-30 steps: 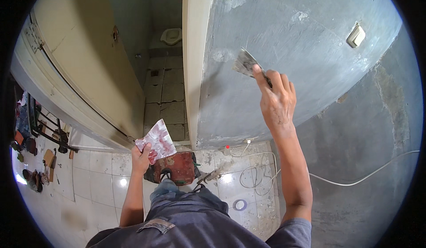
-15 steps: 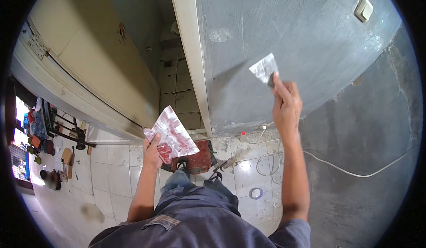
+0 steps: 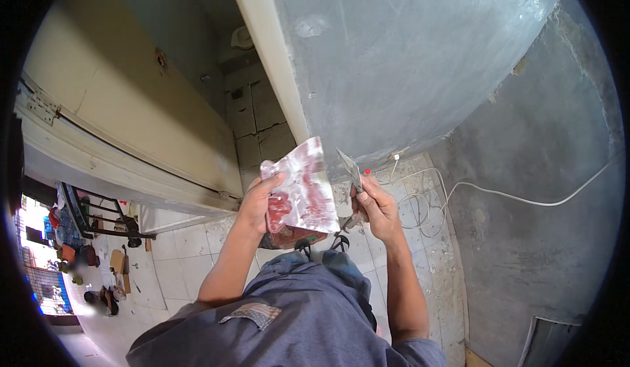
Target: Applying and smoothing patching compound on a wall and door frame using a putty knife and spreader.
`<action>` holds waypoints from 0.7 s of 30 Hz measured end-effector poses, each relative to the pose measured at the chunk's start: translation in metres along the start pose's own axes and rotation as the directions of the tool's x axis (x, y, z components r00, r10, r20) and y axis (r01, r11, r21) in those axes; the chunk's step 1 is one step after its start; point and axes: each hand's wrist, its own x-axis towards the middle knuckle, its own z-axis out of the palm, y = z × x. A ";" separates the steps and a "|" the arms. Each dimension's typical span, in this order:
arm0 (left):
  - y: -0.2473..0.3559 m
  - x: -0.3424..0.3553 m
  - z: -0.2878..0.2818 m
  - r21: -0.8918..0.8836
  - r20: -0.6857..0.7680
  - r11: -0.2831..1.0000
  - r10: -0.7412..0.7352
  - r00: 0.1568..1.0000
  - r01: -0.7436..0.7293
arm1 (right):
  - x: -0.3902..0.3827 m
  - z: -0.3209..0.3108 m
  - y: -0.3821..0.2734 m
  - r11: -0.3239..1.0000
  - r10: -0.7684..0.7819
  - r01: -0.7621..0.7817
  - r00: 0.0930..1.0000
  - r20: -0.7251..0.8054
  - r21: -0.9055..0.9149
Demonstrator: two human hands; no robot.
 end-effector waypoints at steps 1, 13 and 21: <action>0.003 -0.001 -0.001 -0.005 -0.002 1.000 -0.001 1.000 0.001 | -0.001 0.004 -0.004 1.000 0.004 -0.004 1.000 0.003 -0.003; 0.038 0.010 -0.038 0.075 0.208 0.988 -0.150 0.967 0.137 | -0.004 0.041 -0.027 0.542 -0.375 0.408 0.900 0.224 -0.734; 0.067 0.013 -0.047 0.062 0.285 0.998 -0.030 0.958 0.013 | -0.022 0.017 0.003 0.470 -0.395 0.304 0.912 0.110 -0.829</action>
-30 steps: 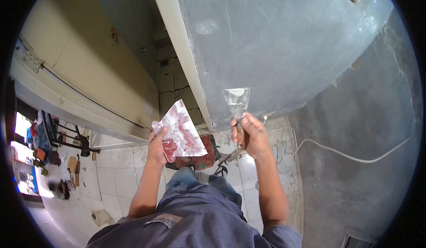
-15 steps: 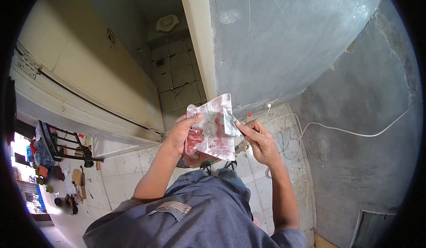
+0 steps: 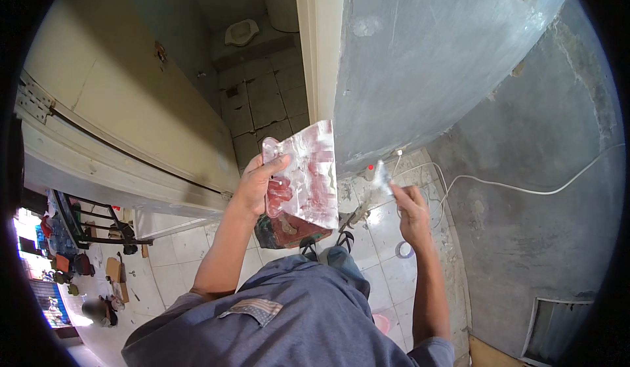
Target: Applying and smoothing patching compound on a wall and door frame using a putty knife and spreader.
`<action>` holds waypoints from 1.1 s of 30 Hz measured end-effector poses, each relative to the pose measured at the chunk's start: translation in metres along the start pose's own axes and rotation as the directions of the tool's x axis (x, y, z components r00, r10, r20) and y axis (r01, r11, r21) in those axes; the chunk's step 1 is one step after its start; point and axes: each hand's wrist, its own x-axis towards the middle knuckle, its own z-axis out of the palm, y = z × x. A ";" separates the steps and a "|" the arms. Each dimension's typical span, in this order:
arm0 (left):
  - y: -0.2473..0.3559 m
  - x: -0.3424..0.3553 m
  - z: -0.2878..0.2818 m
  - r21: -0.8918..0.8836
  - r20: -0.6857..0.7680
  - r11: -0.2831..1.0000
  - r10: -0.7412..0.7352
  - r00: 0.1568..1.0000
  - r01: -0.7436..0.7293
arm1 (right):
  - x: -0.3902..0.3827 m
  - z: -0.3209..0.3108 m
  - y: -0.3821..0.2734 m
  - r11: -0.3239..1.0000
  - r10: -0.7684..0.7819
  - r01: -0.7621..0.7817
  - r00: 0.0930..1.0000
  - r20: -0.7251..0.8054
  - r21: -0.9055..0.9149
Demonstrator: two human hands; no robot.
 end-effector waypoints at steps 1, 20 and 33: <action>0.003 -0.002 0.003 0.033 -0.020 0.996 0.078 0.997 -0.078 | -0.006 -0.002 -0.004 0.978 0.154 -0.143 0.986 -0.062 0.150; -0.019 -0.020 0.014 0.666 0.390 0.514 0.377 0.840 -0.541 | 0.008 0.018 -0.104 -0.177 0.678 -0.631 0.478 0.558 0.755; -0.022 -0.013 -0.024 0.694 0.633 0.150 0.339 0.696 -0.704 | 0.017 0.002 -0.106 -0.305 0.511 -0.616 0.538 0.671 0.726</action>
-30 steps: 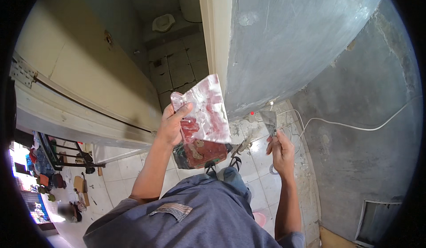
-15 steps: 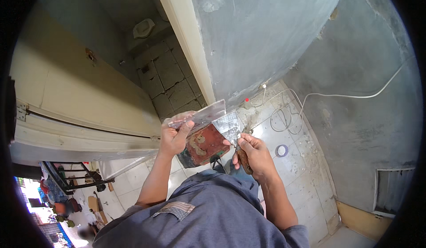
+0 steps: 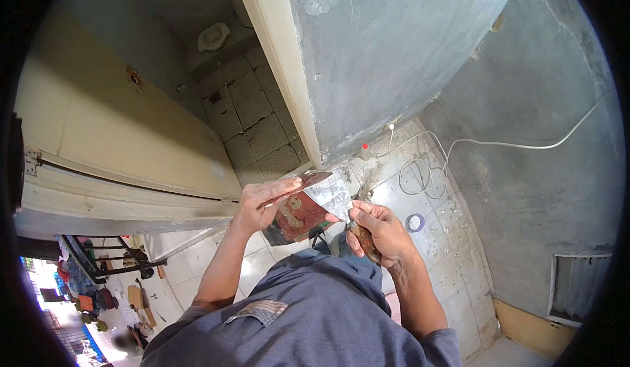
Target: Applying and smoothing patching compound on a wall and door frame using a putty knife and spreader.
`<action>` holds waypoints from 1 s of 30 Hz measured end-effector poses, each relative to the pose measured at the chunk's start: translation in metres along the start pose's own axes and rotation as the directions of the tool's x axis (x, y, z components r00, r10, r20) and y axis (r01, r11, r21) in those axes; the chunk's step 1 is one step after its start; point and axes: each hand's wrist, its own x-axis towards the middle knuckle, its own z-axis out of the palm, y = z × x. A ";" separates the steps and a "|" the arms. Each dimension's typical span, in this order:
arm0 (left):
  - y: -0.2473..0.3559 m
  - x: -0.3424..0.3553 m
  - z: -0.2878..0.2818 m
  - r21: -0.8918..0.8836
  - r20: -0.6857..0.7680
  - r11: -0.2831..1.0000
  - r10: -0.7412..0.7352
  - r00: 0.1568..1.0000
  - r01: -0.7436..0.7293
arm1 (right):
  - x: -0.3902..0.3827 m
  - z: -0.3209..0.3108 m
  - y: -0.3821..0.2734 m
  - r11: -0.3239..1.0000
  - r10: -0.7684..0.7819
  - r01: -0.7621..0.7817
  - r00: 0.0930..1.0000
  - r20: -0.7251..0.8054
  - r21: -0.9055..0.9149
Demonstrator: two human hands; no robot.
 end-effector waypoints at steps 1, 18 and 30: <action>-0.003 -0.004 -0.003 0.005 -0.009 1.000 0.003 1.000 -0.003 | 0.000 0.002 -0.003 1.000 -0.008 0.008 1.000 0.006 -0.017; -0.083 -0.061 0.059 -0.693 -0.302 0.516 -0.842 0.448 0.503 | 0.082 -0.033 -0.057 0.812 -0.388 0.413 0.910 0.146 -0.413; -0.258 -0.113 0.185 -0.914 -0.008 0.153 -0.933 0.361 0.375 | 0.234 -0.099 -0.090 -0.202 -0.758 0.870 0.153 0.634 -0.451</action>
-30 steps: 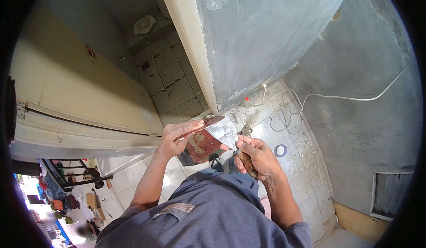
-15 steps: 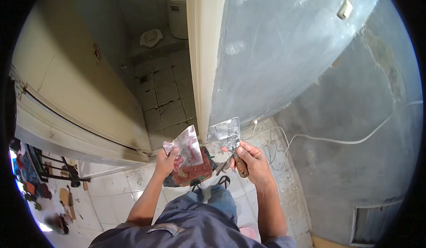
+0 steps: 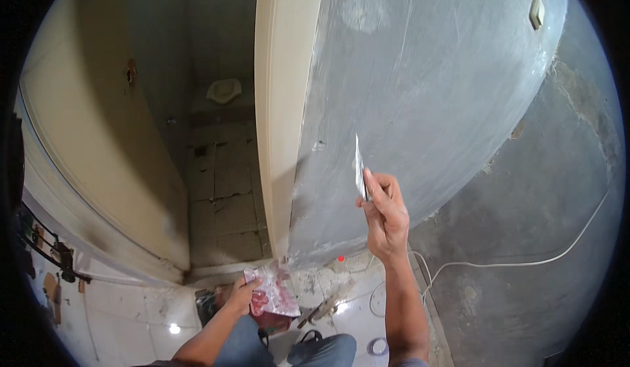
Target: Applying and smoothing patching compound on a wall and door frame using a putty knife and spreader.
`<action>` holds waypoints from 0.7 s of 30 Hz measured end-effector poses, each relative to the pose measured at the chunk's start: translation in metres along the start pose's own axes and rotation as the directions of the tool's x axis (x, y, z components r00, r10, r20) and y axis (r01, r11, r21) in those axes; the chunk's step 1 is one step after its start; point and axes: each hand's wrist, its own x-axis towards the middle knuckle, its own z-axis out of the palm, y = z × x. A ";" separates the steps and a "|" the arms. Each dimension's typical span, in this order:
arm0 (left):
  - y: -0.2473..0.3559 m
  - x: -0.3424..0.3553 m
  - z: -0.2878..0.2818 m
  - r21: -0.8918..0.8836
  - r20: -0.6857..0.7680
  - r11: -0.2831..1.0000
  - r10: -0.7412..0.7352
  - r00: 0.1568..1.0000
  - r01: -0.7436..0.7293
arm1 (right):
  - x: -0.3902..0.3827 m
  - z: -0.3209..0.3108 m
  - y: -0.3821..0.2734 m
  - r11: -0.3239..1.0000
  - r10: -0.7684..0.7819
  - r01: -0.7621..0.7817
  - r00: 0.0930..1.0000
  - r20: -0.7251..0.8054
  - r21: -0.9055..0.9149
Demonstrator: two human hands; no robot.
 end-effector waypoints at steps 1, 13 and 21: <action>-0.016 0.018 -0.007 -0.020 -0.013 0.999 -0.049 0.999 0.048 | 0.001 0.003 0.010 0.996 -0.085 0.084 0.996 -0.037 -0.030; -0.202 0.216 -0.104 0.057 0.136 0.934 -0.356 0.925 0.351 | -0.002 0.019 0.050 0.916 -0.373 0.358 0.926 -0.056 -0.181; -0.247 0.278 -0.145 0.041 0.294 0.889 -0.446 0.845 0.455 | 0.027 0.028 0.062 0.659 -0.579 0.410 0.812 -0.077 -0.631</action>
